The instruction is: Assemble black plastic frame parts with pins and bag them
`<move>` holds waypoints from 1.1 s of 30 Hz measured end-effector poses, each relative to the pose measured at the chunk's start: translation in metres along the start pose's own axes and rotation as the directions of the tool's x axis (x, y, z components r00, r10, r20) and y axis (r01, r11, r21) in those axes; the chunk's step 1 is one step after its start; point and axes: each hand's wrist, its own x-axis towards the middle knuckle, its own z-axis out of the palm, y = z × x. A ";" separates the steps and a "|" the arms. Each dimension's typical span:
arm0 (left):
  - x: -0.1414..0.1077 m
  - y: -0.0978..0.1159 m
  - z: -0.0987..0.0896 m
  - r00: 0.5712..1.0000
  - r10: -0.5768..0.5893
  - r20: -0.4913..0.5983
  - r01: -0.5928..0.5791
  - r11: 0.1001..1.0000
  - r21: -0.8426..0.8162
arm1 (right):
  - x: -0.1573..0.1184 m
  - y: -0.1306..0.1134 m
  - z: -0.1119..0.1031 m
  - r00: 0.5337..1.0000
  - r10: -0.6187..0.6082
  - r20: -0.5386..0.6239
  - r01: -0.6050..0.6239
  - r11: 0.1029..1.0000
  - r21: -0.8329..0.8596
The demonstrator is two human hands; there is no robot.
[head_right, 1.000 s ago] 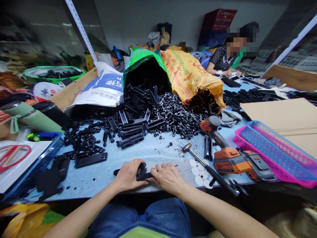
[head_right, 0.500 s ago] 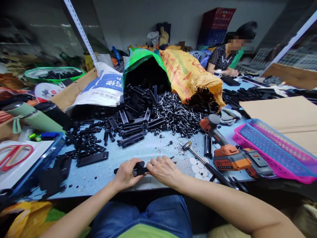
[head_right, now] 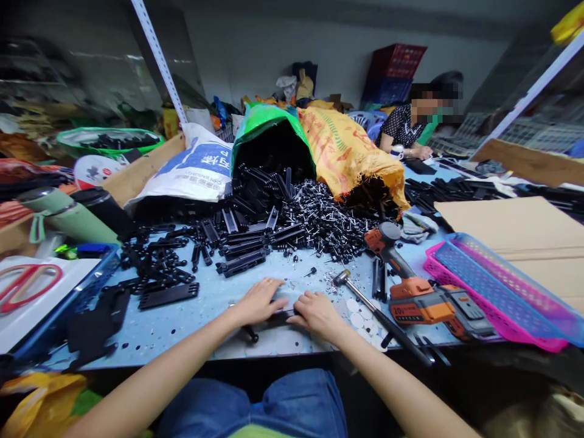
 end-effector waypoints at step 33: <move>-0.101 -0.039 0.000 0.739 -0.292 -0.608 0.021 0.911 -0.413 | 0.044 -0.042 -0.045 0.990 0.070 0.126 -0.078 0.995 0.061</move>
